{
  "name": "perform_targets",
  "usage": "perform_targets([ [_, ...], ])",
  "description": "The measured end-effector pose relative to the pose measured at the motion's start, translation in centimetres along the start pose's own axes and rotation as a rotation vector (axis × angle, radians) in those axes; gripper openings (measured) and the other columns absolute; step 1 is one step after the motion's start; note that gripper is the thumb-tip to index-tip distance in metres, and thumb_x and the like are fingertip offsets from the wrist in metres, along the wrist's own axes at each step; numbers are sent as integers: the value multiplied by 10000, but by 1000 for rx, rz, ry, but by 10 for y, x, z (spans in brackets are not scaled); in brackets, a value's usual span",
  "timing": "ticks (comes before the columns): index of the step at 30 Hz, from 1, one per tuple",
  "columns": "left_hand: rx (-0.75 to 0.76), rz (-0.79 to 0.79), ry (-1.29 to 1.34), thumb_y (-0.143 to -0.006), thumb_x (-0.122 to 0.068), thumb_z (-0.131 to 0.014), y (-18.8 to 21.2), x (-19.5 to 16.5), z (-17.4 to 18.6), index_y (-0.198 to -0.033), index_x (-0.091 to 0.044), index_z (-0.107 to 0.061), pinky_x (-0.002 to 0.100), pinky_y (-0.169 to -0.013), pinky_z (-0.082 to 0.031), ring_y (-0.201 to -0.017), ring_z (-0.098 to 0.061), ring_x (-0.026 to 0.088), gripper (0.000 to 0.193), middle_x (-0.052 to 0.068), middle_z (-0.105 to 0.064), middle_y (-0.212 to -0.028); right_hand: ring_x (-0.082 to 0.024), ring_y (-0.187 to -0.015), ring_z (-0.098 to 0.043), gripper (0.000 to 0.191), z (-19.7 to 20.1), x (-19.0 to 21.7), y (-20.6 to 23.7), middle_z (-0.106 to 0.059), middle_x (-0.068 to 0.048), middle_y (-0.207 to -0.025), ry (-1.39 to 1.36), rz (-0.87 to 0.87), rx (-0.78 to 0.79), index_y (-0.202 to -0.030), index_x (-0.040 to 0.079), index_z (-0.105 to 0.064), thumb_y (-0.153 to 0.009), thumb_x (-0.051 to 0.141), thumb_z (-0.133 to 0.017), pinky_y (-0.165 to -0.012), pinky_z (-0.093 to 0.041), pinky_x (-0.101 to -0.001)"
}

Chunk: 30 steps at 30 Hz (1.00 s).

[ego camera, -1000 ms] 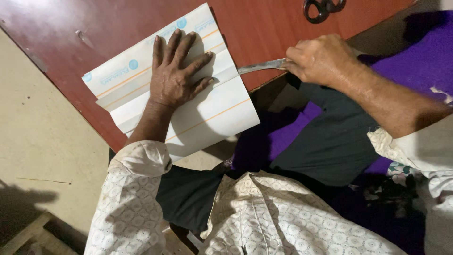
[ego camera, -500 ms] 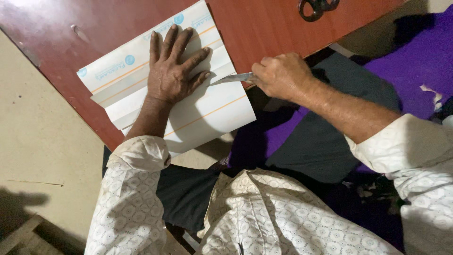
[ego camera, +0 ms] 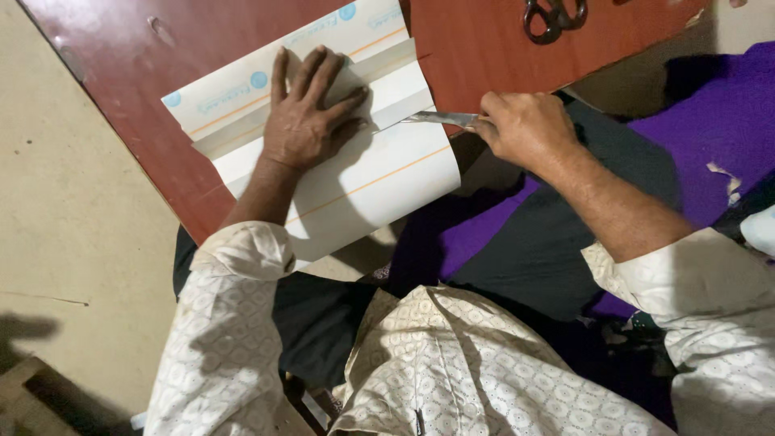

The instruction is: The person sits on the floor at a low table and cuts printed white paper sheets into strips, first scoring and slicing the sheets with a knife, then folding and trimming the cut strips with scissors. The person handles the sheets one at a time, pressing them flat and cutting along printed guide lines.

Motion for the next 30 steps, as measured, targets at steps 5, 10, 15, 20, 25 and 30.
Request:
perform_targets([
  [5,13,42,17,-925,-529,-805,12,15,8,-1404,-358,-729,709,-1248,-75,-1566,-297,381,514,124,-417,-1669,-226,-573,-663,317,-5,13,-4,-646,-59,-687,19,103,-29,-852,93,-650,-965,352,-793,-491,-528,-383],
  [10,2,47,41,-954,-559,-800,12,17,15,-1412,-366,-723,719,-1246,-82,-1570,-288,391,502,135,-412,-1669,-214,-567,-650,308,1,29,-14,-617,-51,-674,-2,184,-22,-849,97,-647,-998,334,-775,-500,-529,-367],
  [15,24,76,68,-949,-559,-791,13,18,15,-1384,-362,-729,723,-1248,-94,-1566,-299,387,482,136,-422,-1657,-213,-545,-657,314,-19,71,-27,-616,-51,-647,-100,203,-38,-833,94,-654,-976,346,-776,-473,-526,-374],
  [20,-12,69,47,-976,-533,-788,12,13,15,-1397,-345,-731,725,-1239,-93,-1560,-294,397,465,144,-418,-1648,-251,-590,-678,306,-17,80,-25,-633,-70,-664,-118,176,-59,-832,90,-652,-973,334,-772,-515,-548,-402],
  [25,-180,88,-45,-1016,-455,-776,-1,-10,-3,-1325,-325,-756,706,-1258,-49,-1579,-274,364,336,108,-398,-1676,-286,-650,-701,287,-2,55,-26,-668,-76,-731,-3,155,-13,-872,105,-680,-988,362,-732,-551,-559,-446],
  [30,-162,33,-65,-1060,-462,-755,15,-19,-11,-1214,-280,-773,691,-1300,-37,-1615,-266,321,240,67,-382,-1702,-289,-654,-702,321,-8,46,-21,-671,-76,-708,77,79,62,-876,108,-688,-999,403,-715,-558,-560,-463],
])
Point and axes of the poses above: each hand's wrist, its own y-axis away from the middle knuckle, its own z-axis out of the back of the hand, x = y × z, the point moved 6 cm from there along -y, towards the middle knuckle
